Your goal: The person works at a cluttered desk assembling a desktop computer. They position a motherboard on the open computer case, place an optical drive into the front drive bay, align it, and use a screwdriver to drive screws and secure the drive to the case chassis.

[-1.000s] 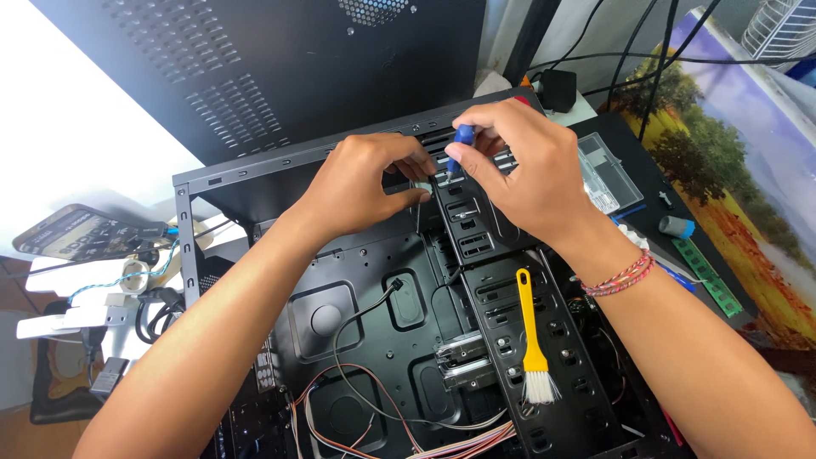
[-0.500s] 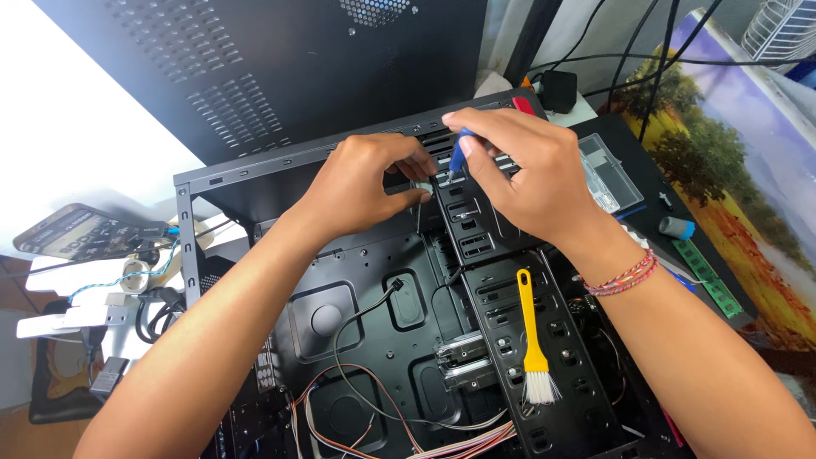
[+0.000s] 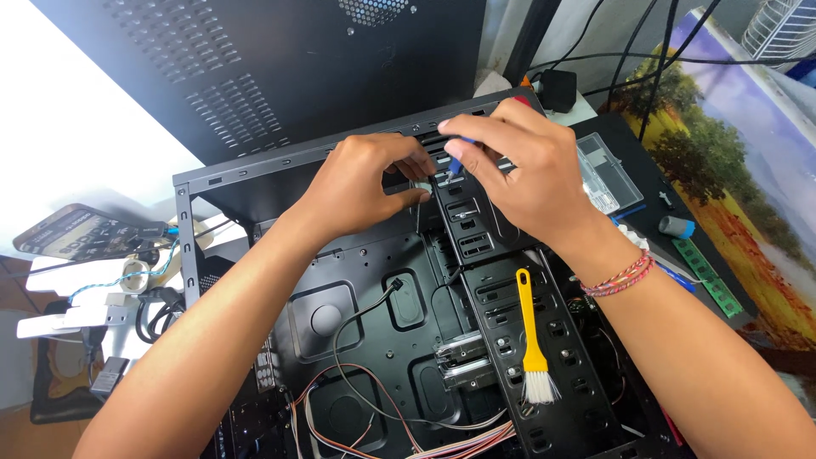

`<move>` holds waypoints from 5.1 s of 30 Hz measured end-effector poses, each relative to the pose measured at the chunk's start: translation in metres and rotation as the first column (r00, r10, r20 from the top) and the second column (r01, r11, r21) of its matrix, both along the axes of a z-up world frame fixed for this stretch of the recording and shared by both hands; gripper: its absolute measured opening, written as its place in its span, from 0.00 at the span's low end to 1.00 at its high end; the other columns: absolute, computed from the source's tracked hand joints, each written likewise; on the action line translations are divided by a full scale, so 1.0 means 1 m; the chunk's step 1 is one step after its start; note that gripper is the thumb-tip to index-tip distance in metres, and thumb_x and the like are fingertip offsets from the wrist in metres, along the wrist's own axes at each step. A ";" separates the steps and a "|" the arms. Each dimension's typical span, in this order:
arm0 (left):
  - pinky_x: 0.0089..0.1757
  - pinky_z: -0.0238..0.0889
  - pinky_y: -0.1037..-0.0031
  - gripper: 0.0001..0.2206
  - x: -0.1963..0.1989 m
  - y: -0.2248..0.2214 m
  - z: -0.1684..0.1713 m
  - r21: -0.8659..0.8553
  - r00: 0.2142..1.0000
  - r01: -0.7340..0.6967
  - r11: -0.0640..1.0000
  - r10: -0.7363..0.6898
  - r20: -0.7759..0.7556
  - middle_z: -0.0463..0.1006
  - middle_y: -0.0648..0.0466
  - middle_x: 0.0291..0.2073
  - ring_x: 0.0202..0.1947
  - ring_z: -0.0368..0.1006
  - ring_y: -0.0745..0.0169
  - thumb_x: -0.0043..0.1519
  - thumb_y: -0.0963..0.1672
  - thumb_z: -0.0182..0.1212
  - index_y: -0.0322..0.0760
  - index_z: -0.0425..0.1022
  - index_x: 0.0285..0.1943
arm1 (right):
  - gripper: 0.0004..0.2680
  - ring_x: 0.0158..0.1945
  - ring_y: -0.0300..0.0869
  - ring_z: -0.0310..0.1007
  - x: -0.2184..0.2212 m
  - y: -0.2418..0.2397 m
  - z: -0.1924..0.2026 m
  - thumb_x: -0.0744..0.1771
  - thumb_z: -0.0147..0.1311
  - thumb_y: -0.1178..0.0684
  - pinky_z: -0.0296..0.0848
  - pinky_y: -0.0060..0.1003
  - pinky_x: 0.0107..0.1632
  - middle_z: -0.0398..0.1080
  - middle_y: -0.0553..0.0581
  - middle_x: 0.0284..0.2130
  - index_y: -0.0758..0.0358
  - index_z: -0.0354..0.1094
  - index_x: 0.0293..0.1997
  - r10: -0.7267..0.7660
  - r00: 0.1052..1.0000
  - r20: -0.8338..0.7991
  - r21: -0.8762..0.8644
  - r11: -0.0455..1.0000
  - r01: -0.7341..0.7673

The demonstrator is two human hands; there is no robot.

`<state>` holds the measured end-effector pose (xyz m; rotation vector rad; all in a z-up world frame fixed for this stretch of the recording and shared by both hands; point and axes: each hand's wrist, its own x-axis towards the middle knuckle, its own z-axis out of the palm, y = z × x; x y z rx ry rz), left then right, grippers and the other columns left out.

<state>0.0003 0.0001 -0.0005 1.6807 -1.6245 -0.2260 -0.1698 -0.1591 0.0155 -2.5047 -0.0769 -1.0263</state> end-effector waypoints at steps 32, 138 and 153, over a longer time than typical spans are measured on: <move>0.44 0.74 0.69 0.13 -0.003 0.002 0.001 0.029 1.000 -0.023 0.999 0.023 -0.019 0.84 0.52 0.39 0.41 0.83 0.60 0.51 0.40 0.75 0.35 0.79 0.43 | 0.11 0.34 0.42 0.73 0.000 0.005 0.007 0.69 0.60 0.61 0.73 0.35 0.40 0.75 0.59 0.37 0.66 0.73 0.58 0.115 0.992 -0.057 0.107 0.988 -0.108; 0.51 0.72 0.66 0.23 -0.136 -0.149 0.026 -0.008 0.959 0.284 0.959 -0.284 0.003 0.83 0.48 0.48 0.50 0.80 0.54 0.49 0.42 0.74 0.35 0.76 0.55 | 0.07 0.35 0.30 0.76 -0.192 -0.078 0.011 0.70 0.61 0.53 0.70 0.24 0.36 0.78 0.53 0.33 0.68 0.75 0.46 -0.511 0.857 -0.067 0.527 0.711 0.465; 0.45 0.76 0.75 0.13 -0.128 -0.079 0.047 0.044 0.978 0.185 0.982 -0.180 -0.107 0.87 0.54 0.35 0.39 0.86 0.66 0.54 0.42 0.72 0.38 0.82 0.47 | 0.07 0.40 0.35 0.78 -0.165 -0.027 0.042 0.70 0.61 0.57 0.75 0.28 0.45 0.77 0.57 0.37 0.74 0.74 0.46 -0.289 0.957 0.026 0.510 0.827 0.236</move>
